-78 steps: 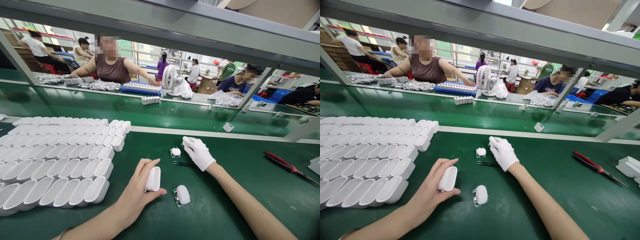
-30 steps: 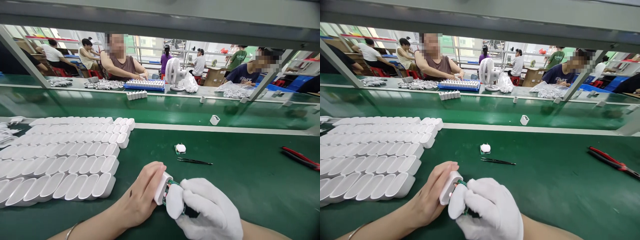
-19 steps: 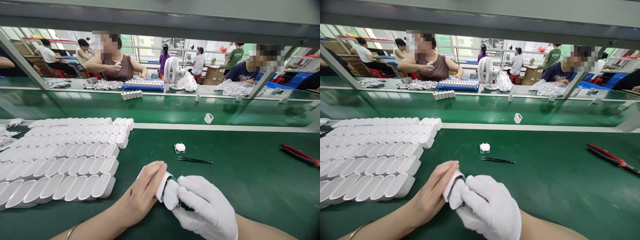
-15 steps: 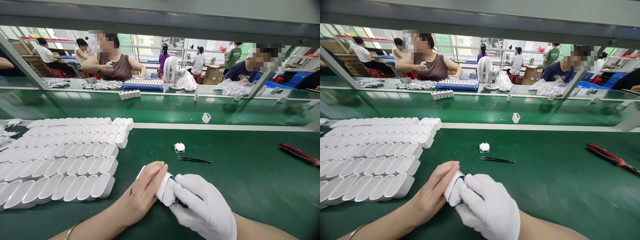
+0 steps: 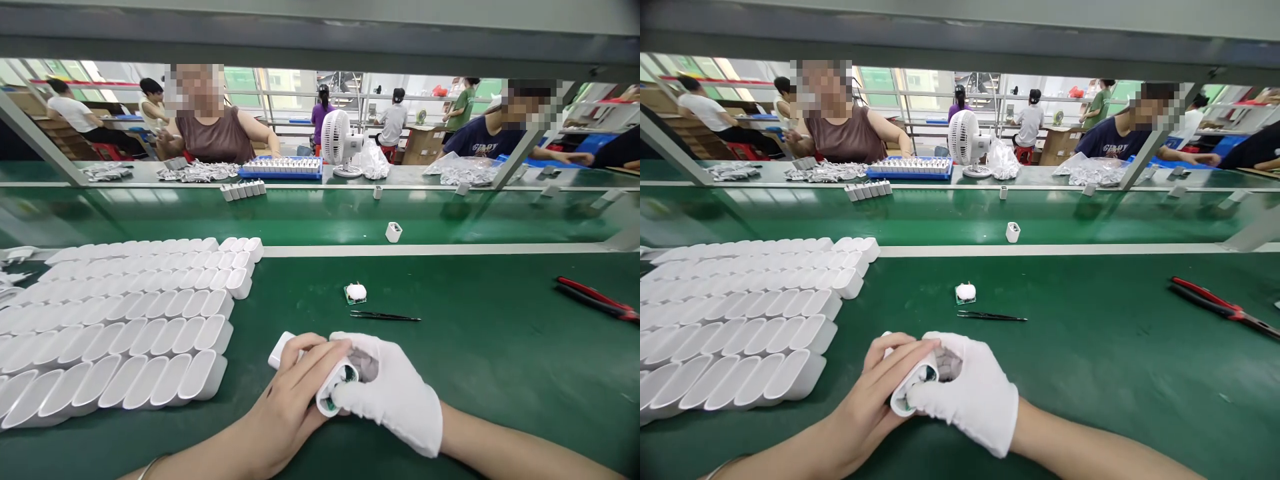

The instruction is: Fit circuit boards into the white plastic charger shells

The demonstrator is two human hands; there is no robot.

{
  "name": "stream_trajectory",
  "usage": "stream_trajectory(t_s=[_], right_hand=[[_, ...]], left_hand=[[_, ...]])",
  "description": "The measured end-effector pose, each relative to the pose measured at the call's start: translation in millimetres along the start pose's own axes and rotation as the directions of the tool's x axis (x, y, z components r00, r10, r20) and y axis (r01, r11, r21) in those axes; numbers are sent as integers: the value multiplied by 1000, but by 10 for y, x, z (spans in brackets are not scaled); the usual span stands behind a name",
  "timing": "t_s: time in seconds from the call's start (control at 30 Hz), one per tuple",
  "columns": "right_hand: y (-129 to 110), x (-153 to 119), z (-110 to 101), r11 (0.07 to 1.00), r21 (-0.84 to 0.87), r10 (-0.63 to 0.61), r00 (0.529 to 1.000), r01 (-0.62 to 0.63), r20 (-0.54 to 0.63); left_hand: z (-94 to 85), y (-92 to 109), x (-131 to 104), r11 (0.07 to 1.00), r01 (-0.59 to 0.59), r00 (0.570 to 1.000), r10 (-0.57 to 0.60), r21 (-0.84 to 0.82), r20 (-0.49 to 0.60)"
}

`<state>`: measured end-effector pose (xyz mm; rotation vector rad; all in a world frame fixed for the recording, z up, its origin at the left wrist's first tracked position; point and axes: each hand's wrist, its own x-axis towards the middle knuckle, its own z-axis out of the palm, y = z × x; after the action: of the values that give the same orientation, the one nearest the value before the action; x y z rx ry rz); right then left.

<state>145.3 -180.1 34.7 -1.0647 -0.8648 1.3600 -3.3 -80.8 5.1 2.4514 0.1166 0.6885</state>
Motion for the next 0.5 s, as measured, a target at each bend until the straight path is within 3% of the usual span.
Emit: stream_trajectory(t_s=[0.17,0.3,0.4,0.5], right_hand=[[-38,20,-93,999,-13,47,999,-47,6],[-12,-8,-139,995,-76,59,985,-72,-161],[0,-34,-91,993,-17,119,990,-121,-79],[1,-26,-25,981,122,146,988,-151,48]], left_hand=[[-6,-6,38,986,65,998,-62,-155,22],[-38,-32,57,997,-7,989,-4,-77,-146],[-55,19,61,999,2,971,9,47,-237],[-31,121,50,999,2,948,12,44,-319]])
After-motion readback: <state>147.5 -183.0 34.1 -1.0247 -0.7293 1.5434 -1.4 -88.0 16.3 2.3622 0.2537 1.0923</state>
